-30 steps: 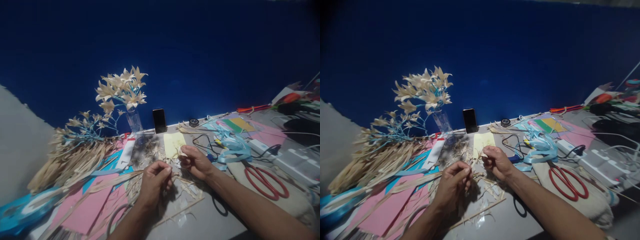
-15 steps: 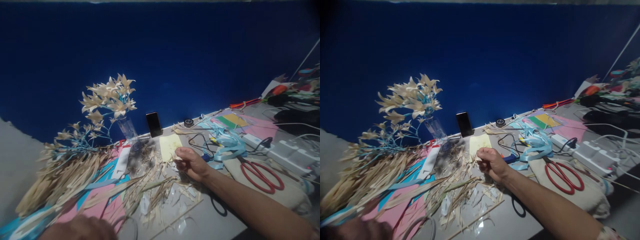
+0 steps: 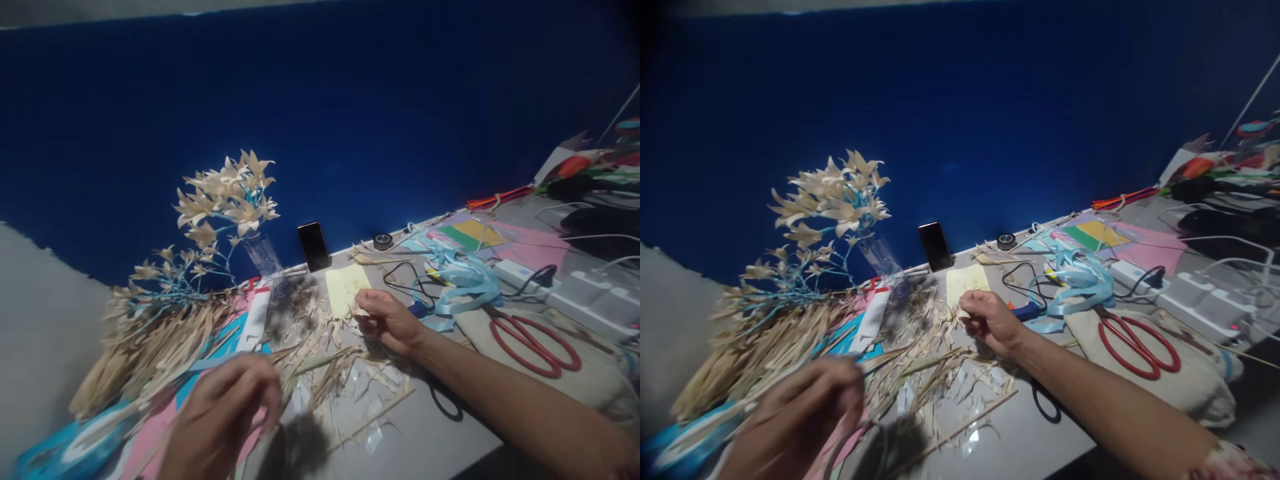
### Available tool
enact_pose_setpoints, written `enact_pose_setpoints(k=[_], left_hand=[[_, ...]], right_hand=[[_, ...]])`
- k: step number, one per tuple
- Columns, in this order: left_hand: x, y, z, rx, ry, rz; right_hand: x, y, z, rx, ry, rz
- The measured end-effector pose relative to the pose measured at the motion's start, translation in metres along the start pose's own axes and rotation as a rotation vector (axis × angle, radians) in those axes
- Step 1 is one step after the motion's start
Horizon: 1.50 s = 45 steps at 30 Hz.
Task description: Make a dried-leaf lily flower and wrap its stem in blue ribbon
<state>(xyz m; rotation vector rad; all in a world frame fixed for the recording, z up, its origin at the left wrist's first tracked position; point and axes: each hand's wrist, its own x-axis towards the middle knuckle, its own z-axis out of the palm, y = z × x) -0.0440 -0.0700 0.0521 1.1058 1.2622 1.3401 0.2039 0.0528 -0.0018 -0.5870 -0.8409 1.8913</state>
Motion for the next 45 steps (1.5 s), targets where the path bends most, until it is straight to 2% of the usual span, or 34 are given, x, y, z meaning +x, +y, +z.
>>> enact_pose_setpoints(k=[4,6,8,13,17,23,26,28,31,34,37,41,43,45], left_hand=[[0.036,-0.015,0.049,0.018,-0.120,-0.165],[0.044,-0.025,0.065,-0.049,-0.167,-0.207],[0.045,-0.035,0.072,-0.120,-0.201,-0.218],[0.042,-0.054,0.072,-0.177,-0.228,-0.195],[0.041,-0.059,0.072,-0.235,-0.187,-0.183],[0.044,-0.064,0.064,-0.365,-0.128,-0.253],[0.046,-0.068,0.058,-0.347,-0.089,-0.250],[0.047,-0.069,0.057,-0.315,-0.056,-0.233],[0.047,-0.067,0.058,-0.266,-0.028,-0.118],[0.046,-0.064,0.058,-0.201,-0.031,-0.006],[0.045,-0.064,0.056,-0.116,-0.056,0.039],[0.043,-0.068,0.057,-0.136,-0.104,0.015],[0.040,-0.070,0.061,-0.205,-0.131,-0.023],[0.038,-0.071,0.066,-0.279,-0.159,-0.088]], right_hand=[[-0.004,0.005,0.003,-0.112,-0.036,0.013],[-0.006,0.008,0.004,-0.176,-0.066,0.013],[-0.008,0.011,0.004,-0.221,-0.097,0.036],[-0.011,0.015,0.005,-0.284,-0.132,0.071],[-0.011,0.011,0.005,-0.288,-0.138,0.028],[-0.008,0.006,-0.001,-0.365,-0.104,-0.072],[-0.010,0.008,0.000,-0.377,-0.105,0.012],[-0.013,0.009,0.003,-0.390,-0.125,0.055],[-0.016,0.011,0.007,-0.482,-0.159,0.014],[-0.016,0.015,0.006,-0.567,-0.168,-0.006],[-0.017,0.020,0.004,-0.592,-0.175,0.033],[-0.021,0.021,0.009,-0.626,-0.176,0.079],[-0.024,0.020,0.016,-0.671,-0.188,0.027],[-0.027,0.019,0.022,-0.726,-0.243,-0.093]])
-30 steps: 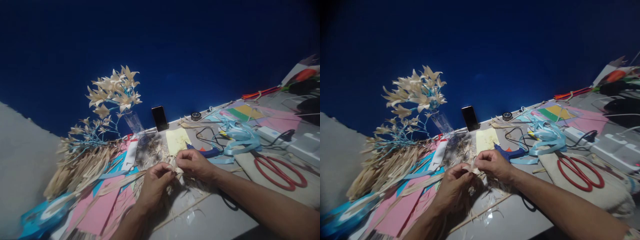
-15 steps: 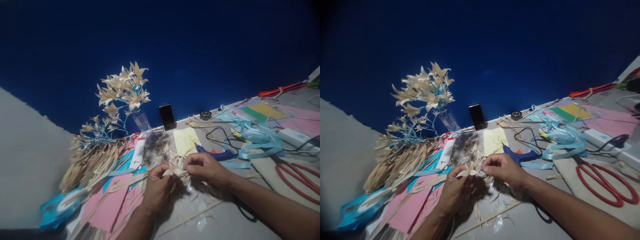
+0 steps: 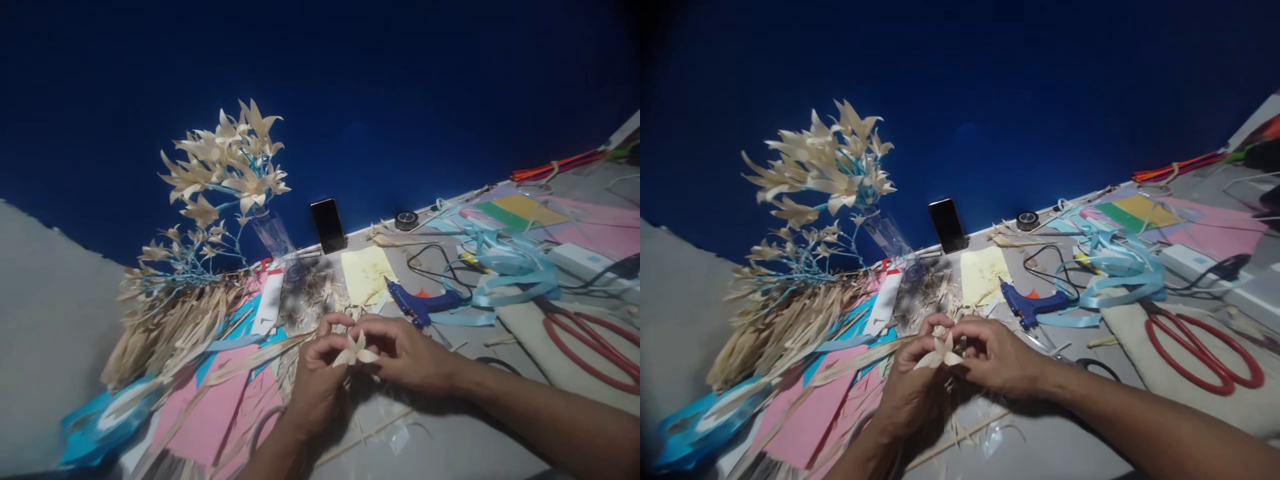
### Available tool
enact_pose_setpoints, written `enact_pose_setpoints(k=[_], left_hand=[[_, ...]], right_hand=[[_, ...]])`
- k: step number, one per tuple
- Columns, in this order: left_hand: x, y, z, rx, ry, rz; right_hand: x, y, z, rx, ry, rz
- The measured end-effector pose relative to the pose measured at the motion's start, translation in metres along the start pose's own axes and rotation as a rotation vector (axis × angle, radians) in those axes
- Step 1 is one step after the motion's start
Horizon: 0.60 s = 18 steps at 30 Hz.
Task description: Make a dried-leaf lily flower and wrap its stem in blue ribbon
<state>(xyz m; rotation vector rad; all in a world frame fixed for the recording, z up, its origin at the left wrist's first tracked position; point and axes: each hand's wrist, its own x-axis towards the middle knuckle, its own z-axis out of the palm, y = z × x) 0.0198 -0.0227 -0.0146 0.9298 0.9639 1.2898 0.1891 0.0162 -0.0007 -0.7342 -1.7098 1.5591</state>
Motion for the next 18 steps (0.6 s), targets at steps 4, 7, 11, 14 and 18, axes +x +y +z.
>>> enact_pose_setpoints(k=[4,7,11,14,18], left_hand=[[-0.002,-0.001,0.002,-0.086,-0.030,-0.127],[-0.002,0.004,-0.004,-0.188,-0.079,-0.215],[-0.001,0.017,-0.013,-0.297,-0.221,-0.273],[-0.003,0.021,-0.012,-0.295,-0.255,-0.238],[-0.007,0.020,-0.003,-0.224,-0.296,-0.222]], right_hand=[[0.002,0.000,0.000,-0.037,-0.042,-0.142],[0.010,0.008,-0.014,0.158,0.140,0.021],[0.021,0.012,-0.036,0.400,0.445,-0.011],[0.019,0.008,-0.033,0.378,0.276,-0.033],[0.010,0.005,-0.003,0.316,-0.208,0.120]])
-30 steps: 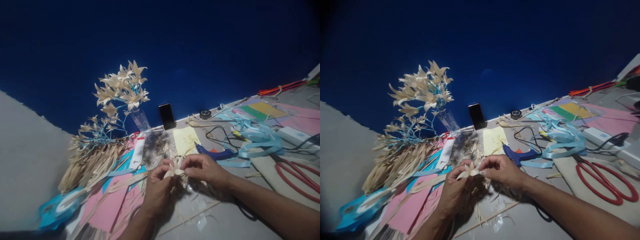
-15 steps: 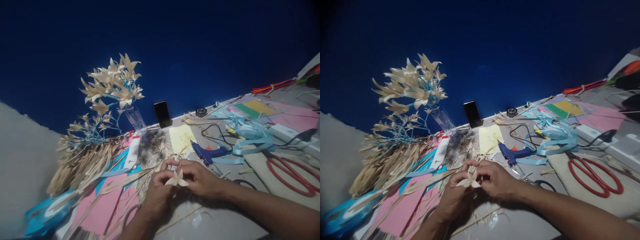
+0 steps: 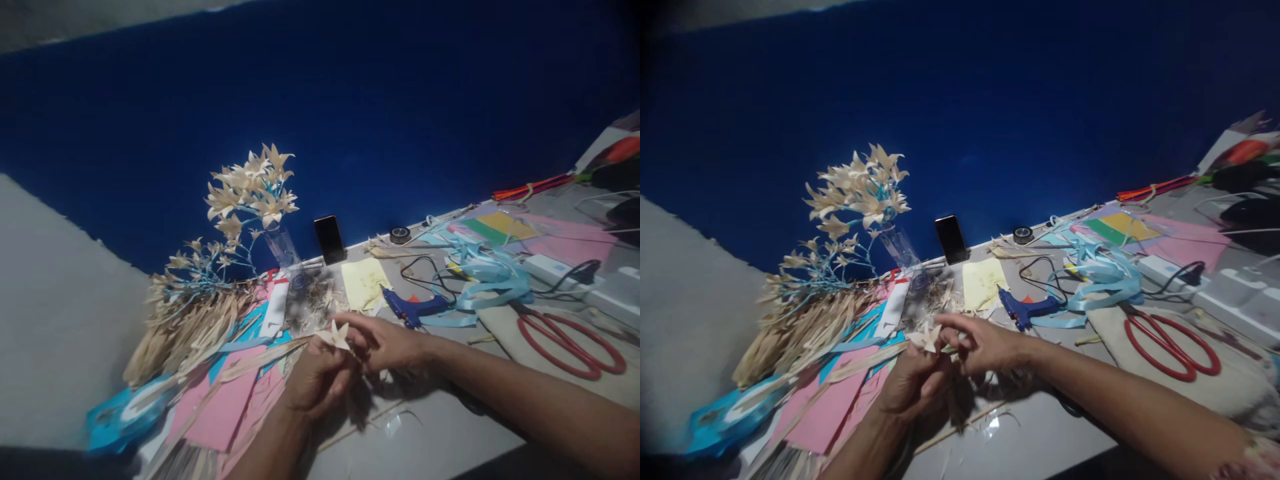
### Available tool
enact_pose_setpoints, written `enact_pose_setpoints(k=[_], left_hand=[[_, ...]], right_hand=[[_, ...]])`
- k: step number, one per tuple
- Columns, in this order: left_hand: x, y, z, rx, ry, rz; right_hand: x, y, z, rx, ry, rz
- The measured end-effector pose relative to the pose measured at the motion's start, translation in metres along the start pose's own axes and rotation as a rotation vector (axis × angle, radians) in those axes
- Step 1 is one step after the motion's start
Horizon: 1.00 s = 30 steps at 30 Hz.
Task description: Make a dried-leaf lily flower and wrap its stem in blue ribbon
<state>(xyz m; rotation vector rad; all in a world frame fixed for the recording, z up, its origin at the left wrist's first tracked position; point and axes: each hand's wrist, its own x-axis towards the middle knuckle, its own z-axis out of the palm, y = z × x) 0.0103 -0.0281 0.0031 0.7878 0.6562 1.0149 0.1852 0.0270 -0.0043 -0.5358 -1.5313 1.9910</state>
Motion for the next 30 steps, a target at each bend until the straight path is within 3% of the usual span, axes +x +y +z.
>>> enact_pose_setpoints(k=[3,6,11,14,17,20,22,25,27,30], left_hand=[[-0.004,0.008,0.001,0.075,-0.006,0.017],[-0.020,0.030,-0.004,0.116,0.078,0.106],[-0.077,0.065,-0.022,0.092,0.285,0.228],[-0.107,0.067,-0.029,0.033,0.437,0.412],[-0.115,0.057,-0.025,0.081,0.617,0.560],[-0.106,0.036,-0.013,0.216,0.688,0.611],[-0.095,0.021,-0.004,0.374,0.603,0.699],[-0.082,-0.002,0.007,0.488,0.479,0.840],[-0.078,-0.013,0.012,0.469,0.446,0.847],[-0.076,-0.024,0.017,0.388,0.437,0.755]], right_hand=[[0.001,0.003,0.010,-0.163,-0.052,0.075],[-0.004,-0.006,-0.003,-0.254,0.120,0.038],[-0.034,-0.033,-0.041,0.048,0.512,-0.238],[-0.058,-0.037,-0.055,-0.035,0.659,-0.290],[-0.072,-0.034,-0.054,-0.208,0.680,-0.272],[-0.073,-0.031,-0.027,-0.685,0.642,-0.387],[-0.068,-0.029,0.006,-0.932,0.535,-0.527],[-0.060,-0.022,0.059,-0.916,0.337,-0.615],[-0.056,-0.011,0.086,-0.839,0.362,-0.644],[-0.052,0.008,0.104,-0.668,0.445,-0.576]])
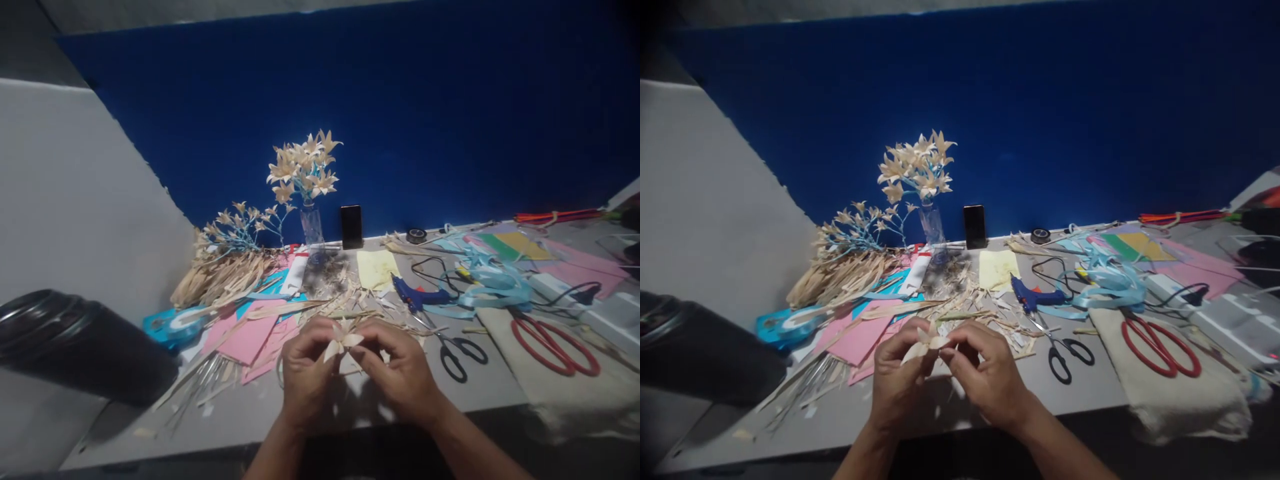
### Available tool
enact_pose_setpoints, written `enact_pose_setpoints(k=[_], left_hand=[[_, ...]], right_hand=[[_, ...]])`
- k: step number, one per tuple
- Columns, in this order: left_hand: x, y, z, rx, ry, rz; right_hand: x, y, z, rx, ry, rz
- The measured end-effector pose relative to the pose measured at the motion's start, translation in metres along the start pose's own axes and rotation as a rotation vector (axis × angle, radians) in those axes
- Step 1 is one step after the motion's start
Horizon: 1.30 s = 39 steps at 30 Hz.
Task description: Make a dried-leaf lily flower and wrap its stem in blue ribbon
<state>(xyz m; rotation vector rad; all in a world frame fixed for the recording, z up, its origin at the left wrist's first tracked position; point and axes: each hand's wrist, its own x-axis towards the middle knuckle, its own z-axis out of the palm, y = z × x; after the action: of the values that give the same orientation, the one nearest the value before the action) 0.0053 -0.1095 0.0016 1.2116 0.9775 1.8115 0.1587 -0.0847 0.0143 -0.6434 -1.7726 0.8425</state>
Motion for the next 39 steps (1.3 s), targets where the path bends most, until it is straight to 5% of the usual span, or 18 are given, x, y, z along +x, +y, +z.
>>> enact_pose_setpoints(k=[4,8,16,25,33,39], left_hand=[[-0.003,-0.002,0.006,-0.166,0.058,-0.186],[-0.002,-0.006,0.010,-0.241,0.062,-0.249],[-0.003,-0.015,0.000,-0.052,-0.084,-0.122],[-0.004,-0.025,-0.007,-0.035,-0.191,-0.123],[-0.002,-0.020,-0.013,0.071,-0.205,-0.069],[-0.003,-0.021,-0.015,0.085,-0.092,-0.104]], right_hand=[[-0.010,0.012,0.010,0.086,0.022,0.160],[-0.010,0.012,0.008,0.073,0.106,0.152],[-0.014,0.010,0.001,0.214,0.035,0.190],[-0.011,0.009,0.001,0.203,0.129,0.268],[-0.013,0.009,0.006,0.193,0.104,0.319],[-0.016,0.015,0.004,0.159,0.064,0.334]])
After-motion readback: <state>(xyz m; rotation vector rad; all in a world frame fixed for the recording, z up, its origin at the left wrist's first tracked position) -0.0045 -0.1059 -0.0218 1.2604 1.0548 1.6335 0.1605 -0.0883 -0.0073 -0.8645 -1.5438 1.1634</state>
